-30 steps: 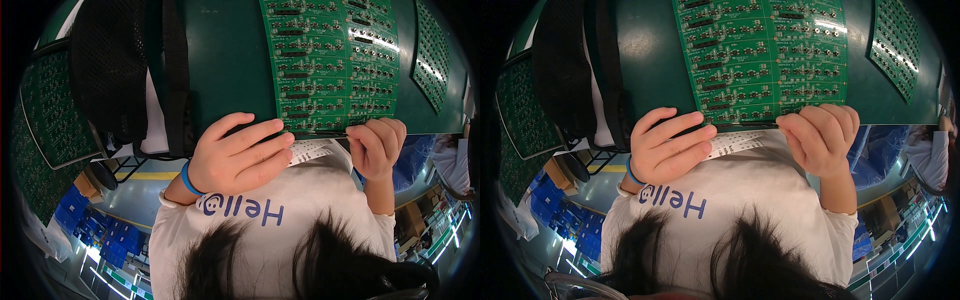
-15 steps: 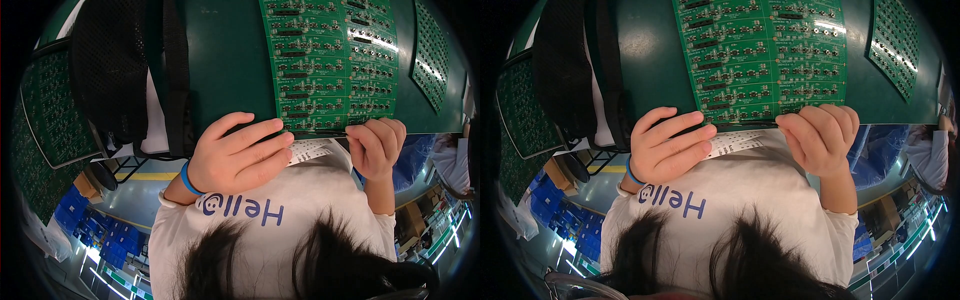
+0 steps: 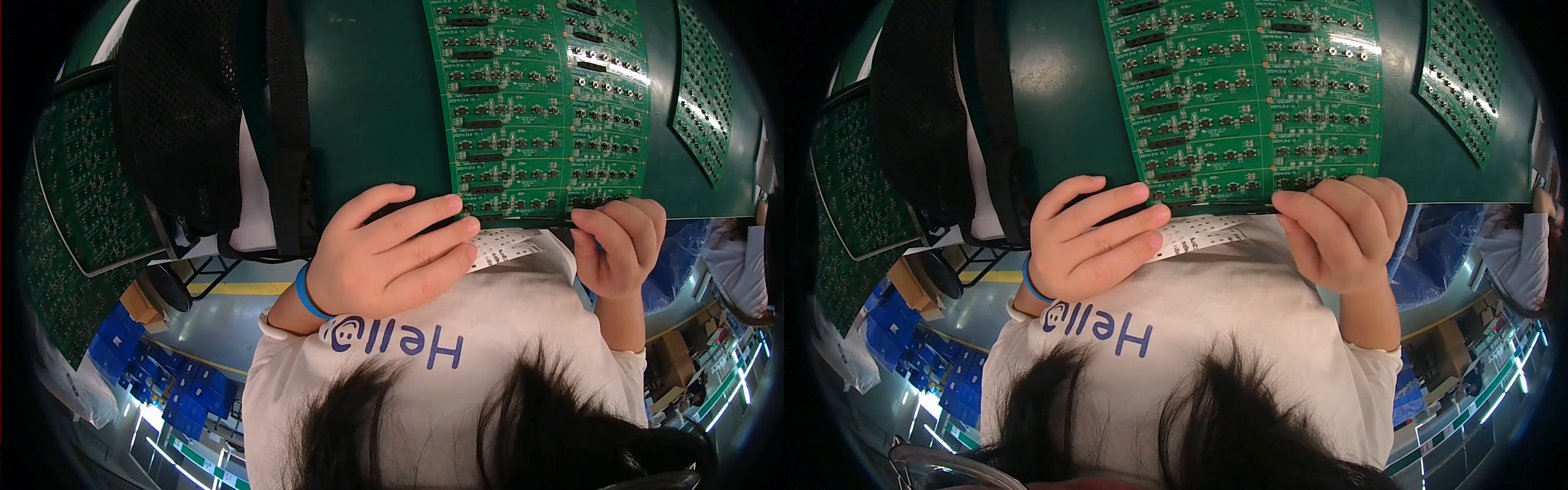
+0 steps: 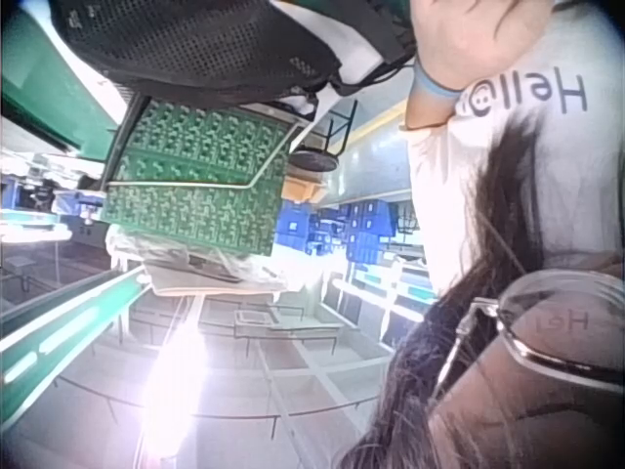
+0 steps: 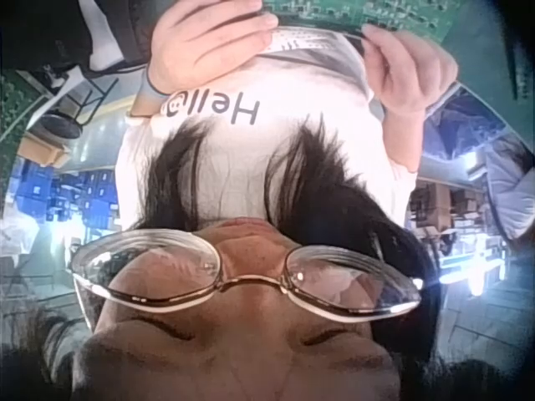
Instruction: The recorder is using tweezers to pick small electronic components from a carrier strip and precisely place them onto several printed circuit boards on an assembly line.
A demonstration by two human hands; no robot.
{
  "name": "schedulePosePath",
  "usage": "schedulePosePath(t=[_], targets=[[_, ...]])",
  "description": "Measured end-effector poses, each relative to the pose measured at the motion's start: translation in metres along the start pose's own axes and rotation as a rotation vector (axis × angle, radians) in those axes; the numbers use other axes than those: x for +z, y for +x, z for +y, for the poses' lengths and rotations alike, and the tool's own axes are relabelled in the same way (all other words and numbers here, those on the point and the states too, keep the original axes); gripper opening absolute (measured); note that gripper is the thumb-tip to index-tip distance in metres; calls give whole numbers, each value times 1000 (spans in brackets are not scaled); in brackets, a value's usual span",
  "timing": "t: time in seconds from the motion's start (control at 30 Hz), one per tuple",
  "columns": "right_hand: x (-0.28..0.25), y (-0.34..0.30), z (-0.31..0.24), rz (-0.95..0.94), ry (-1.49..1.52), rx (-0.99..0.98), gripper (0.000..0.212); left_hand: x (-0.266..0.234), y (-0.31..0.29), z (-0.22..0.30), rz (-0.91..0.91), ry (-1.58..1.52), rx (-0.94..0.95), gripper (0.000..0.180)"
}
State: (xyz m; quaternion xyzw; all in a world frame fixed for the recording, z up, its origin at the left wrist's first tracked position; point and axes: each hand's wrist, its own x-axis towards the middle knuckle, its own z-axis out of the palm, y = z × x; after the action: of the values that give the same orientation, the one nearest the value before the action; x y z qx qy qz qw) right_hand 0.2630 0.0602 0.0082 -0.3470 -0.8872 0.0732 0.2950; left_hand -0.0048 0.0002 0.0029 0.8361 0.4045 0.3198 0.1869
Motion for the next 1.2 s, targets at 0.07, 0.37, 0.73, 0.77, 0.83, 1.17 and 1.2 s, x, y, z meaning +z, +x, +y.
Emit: schedulePosePath(t=[0.07,0.37,0.73,0.77,0.83,1.17,1.2], targets=[[1,1,0,-14,10,-16,21,0,1,0,-1,3,0,17],[6,6,-1,7,-34,-68,22,-2,1,0,6,17,1,19],[5,2,1,106,117,121,21,-3,8,7,-14,123,46,15],[5,3,3,116,145,160,21,-2,10,7,-17,127,53,15],[8,2,6,137,172,185,22,2,12,5,-14,182,45,16],[18,6,11,127,184,197,21,11,10,-8,97,179,74,20],[18,6,11,119,179,188,21,9,11,-6,96,180,76,20]])
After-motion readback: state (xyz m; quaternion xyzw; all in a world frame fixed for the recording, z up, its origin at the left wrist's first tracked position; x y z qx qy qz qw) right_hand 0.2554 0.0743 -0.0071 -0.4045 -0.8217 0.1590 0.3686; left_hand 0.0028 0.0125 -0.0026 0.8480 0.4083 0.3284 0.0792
